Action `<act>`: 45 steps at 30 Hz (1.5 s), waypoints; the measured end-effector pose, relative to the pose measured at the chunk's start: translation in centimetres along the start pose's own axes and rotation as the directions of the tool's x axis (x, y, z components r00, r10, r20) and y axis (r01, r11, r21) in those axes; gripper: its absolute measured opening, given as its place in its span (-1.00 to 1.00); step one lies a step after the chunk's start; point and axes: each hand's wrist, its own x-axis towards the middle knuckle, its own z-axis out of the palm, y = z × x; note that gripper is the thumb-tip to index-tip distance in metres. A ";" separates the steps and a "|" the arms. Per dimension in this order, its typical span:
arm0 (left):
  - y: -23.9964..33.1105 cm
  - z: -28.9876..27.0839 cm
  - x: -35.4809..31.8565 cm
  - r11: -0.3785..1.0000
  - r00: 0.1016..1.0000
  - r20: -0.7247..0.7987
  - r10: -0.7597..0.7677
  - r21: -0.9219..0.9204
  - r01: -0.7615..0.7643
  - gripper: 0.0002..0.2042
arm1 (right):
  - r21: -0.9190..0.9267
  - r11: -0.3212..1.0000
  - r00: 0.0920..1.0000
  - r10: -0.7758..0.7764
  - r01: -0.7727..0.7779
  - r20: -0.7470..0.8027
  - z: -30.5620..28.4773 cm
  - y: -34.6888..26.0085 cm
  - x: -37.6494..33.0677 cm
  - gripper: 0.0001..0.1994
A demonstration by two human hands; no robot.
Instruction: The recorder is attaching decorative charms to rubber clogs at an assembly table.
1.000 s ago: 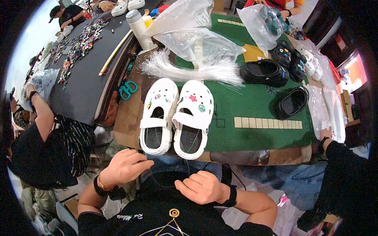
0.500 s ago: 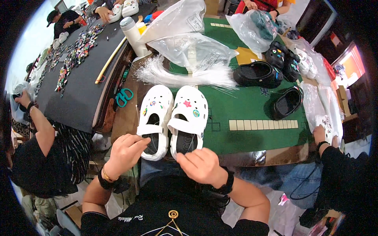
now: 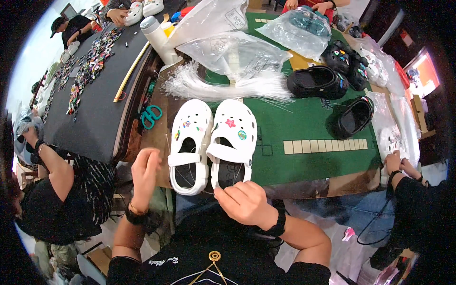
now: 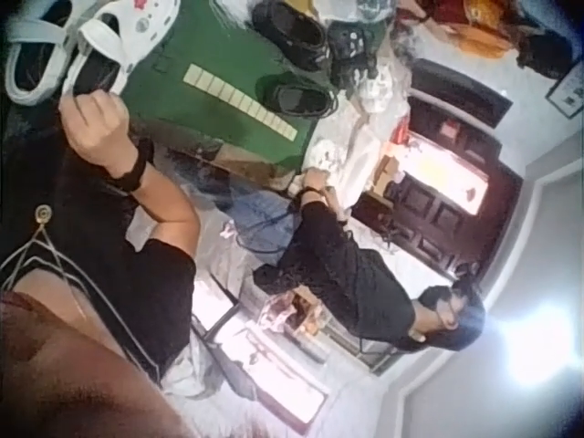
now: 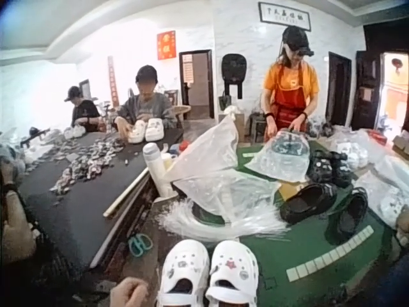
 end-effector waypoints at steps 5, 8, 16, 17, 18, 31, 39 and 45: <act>-1.8 1.2 3.9 0.913 0.896 0.264 -0.357 -0.101 0.394 -0.84 | -0.004 1.000 0.999 -0.006 0.006 0.034 -0.1 -0.2 -0.1 -0.74; -1.9 1.7 4.4 0.933 0.912 0.293 -0.289 -0.129 0.337 -0.86 | -0.021 1.000 0.999 0.020 -0.019 0.042 -0.1 -0.7 -0.4 -0.75; 0.1 1.6 4.5 0.974 0.944 0.296 -0.145 -0.125 0.189 -0.90 | 0.010 0.998 0.992 0.057 -0.058 0.111 -1.2 -4.0 -3.2 -0.76; 0.5 1.7 4.6 0.983 0.949 0.292 -0.117 -0.104 0.153 -0.90 | 0.011 0.998 0.993 0.056 -0.058 0.102 -1.1 -4.3 -3.5 -0.76; 0.9 1.8 4.7 0.990 0.955 0.285 -0.087 -0.084 0.115 -0.90 | 0.011 0.999 0.994 0.052 -0.053 0.093 -1.1 -4.4 -3.8 -0.75; 4.4 2.2 6.1 0.999 0.931 0.365 0.031 -0.022 -0.025 -0.90 | -0.002 1.000 0.999 -0.022 0.022 0.042 -1.5 -5.6 -2.3 -0.75; 3.5 2.4 6.3 1.000 0.919 0.394 0.022 -0.029 -0.011 -0.90 | -0.036 0.999 0.998 -0.030 0.032 0.051 -2.2 -6.4 -1.6 -0.76; 3.2 2.4 6.5 0.998 0.912 0.407 0.053 -0.046 -0.038 -0.89 | -0.115 0.993 0.999 -0.023 0.027 0.038 -2.4 -6.2 -1.4 -0.71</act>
